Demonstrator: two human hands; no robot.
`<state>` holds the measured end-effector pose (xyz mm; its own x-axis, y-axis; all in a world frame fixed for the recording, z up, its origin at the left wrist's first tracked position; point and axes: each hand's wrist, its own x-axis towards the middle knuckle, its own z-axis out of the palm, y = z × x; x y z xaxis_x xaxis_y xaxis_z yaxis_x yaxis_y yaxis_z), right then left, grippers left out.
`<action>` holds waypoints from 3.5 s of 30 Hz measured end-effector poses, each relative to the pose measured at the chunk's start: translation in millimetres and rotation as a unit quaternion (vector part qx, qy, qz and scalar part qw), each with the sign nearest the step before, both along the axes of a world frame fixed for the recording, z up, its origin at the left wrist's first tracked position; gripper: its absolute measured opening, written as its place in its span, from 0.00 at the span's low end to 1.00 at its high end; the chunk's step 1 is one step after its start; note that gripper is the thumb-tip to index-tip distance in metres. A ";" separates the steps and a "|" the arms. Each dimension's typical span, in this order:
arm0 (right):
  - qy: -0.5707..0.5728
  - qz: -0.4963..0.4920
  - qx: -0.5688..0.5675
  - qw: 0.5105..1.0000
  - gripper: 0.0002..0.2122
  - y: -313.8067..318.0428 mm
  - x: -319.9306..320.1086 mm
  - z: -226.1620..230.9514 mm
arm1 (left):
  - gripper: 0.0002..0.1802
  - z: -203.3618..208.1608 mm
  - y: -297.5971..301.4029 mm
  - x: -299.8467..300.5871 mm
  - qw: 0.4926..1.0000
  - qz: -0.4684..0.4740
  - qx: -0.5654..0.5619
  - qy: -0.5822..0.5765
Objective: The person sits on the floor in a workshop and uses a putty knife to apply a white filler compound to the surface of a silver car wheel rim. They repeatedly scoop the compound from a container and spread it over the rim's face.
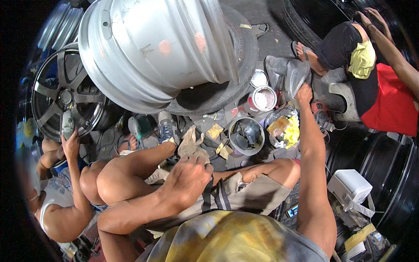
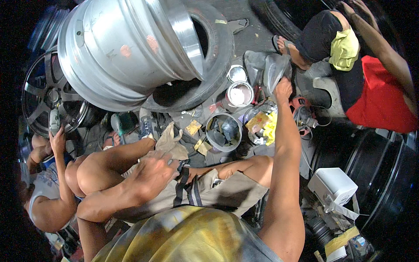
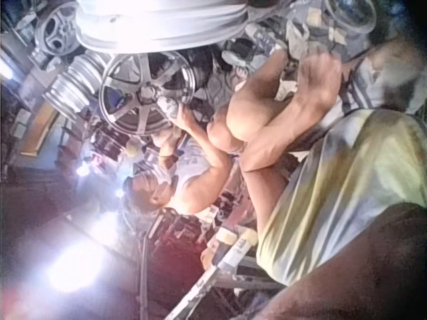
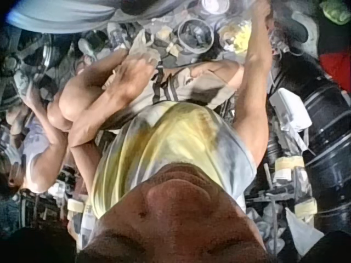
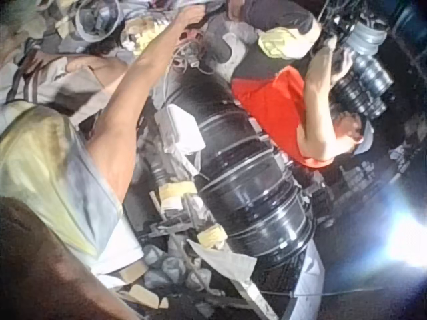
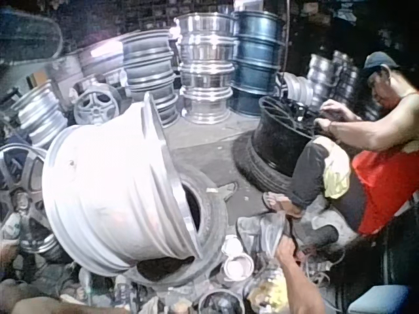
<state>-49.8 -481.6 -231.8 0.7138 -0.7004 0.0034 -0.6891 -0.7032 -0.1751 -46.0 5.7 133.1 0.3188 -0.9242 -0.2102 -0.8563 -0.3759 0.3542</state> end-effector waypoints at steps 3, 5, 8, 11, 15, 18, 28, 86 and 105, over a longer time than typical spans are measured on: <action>-0.038 0.021 -0.016 0.999 0.13 -13.9 -1.7 -5.7 | 0.12 -17.9 0.6 -9.4 0.998 0.005 0.063 0.027; -0.081 -0.023 0.036 0.996 0.13 3.0 14.0 12.7 | 0.12 -39.8 3.9 -18.9 0.990 0.033 0.116 0.070; -0.195 -0.106 0.074 0.972 0.14 -10.9 7.8 10.5 | 0.12 -44.2 -0.6 -15.2 0.988 0.029 0.127 0.080; -0.298 -0.202 0.212 0.909 0.15 -12.7 -7.1 43.3 | 0.11 -28.2 -4.0 -8.1 0.996 0.027 0.050 0.064; -0.404 -0.126 0.310 0.851 0.13 3.1 -43.1 82.6 | 0.10 -13.4 -8.6 -4.1 0.995 0.010 -0.097 -0.021; -0.410 -0.103 0.374 0.825 0.13 42.0 -66.7 132.7 | 0.10 -40.9 -15.7 -9.3 0.996 0.058 -0.016 0.067; -0.223 0.084 0.613 0.753 0.08 216.3 -120.6 224.7 | 0.23 -53.9 -68.9 13.2 0.948 0.186 -0.175 0.191; -0.078 0.269 0.285 0.917 0.07 375.0 -159.8 49.6 | 0.06 -56.5 -24.1 -18.3 0.987 0.062 -0.076 0.124; -0.125 0.234 0.037 0.963 0.10 157.7 -48.6 118.5 | 0.07 -60.1 -39.4 -6.9 0.996 0.064 -0.010 0.068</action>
